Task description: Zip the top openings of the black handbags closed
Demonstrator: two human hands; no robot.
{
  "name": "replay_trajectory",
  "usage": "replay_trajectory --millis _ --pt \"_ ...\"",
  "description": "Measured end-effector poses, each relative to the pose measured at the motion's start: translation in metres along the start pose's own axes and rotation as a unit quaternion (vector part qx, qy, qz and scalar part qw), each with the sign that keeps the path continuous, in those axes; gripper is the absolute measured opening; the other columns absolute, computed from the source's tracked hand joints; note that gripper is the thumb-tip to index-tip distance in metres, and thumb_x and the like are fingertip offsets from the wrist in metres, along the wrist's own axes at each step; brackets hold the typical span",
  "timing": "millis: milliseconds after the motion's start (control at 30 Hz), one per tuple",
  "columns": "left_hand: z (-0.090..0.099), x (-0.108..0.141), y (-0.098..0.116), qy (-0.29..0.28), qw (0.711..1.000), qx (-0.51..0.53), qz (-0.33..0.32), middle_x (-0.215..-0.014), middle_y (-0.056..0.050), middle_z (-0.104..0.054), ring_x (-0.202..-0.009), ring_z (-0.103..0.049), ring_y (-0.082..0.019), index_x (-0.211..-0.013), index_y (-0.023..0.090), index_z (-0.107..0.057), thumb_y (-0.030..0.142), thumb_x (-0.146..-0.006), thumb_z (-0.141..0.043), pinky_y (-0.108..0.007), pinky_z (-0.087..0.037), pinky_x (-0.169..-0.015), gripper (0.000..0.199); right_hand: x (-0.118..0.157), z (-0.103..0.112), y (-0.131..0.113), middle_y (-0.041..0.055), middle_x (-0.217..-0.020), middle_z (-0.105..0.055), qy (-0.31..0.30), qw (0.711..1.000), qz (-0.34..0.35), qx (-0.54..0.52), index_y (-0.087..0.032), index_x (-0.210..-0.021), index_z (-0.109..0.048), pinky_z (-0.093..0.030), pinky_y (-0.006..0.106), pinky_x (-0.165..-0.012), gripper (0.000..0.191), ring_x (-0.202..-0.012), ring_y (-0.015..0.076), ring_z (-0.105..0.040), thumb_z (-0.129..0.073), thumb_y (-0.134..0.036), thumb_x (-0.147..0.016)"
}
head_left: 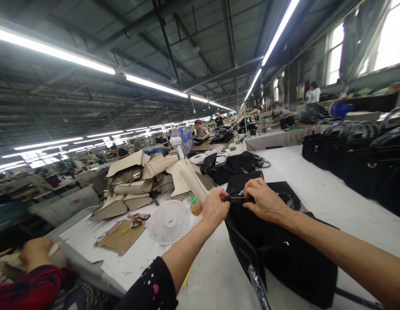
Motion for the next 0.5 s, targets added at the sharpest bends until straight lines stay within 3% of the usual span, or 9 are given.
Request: replay_trajectory --millis 333,500 --pt "-0.001 -0.002 0.000 -0.018 1.000 0.009 -0.009 -0.077 0.001 -0.068 -0.070 -0.060 -0.015 -0.087 0.021 -0.061 0.014 -0.067 -0.059 -0.024 -0.040 -0.063 0.021 -0.007 -0.003 -0.011 0.0038 -0.093 -0.056 -0.017 0.999 0.042 -0.011 -0.020 -0.080 -0.057 -0.040 0.035 -0.087 0.011 -0.095 0.0204 -0.044 -0.062 -0.012 -0.073" --pt "0.012 0.005 0.008 0.013 0.997 -0.057 -0.046 -0.085 0.000 -0.066 -0.076 -0.060 -0.016 -0.091 0.022 -0.053 0.013 -0.069 -0.061 -0.025 -0.041 -0.068 0.025 -0.007 -0.010 0.001 0.0049 -0.103 -0.054 -0.055 0.998 -0.032 0.011 -0.020 -0.098 -0.057 -0.041 0.032 -0.083 0.026 -0.091 0.0190 -0.050 -0.061 -0.016 -0.073"
Point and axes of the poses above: each hand's wrist, its own x-axis away from the middle knuckle, its own z-axis out of the back of the hand, y = z × x, the point moved 6 cm from there along -x, towards the middle knuckle
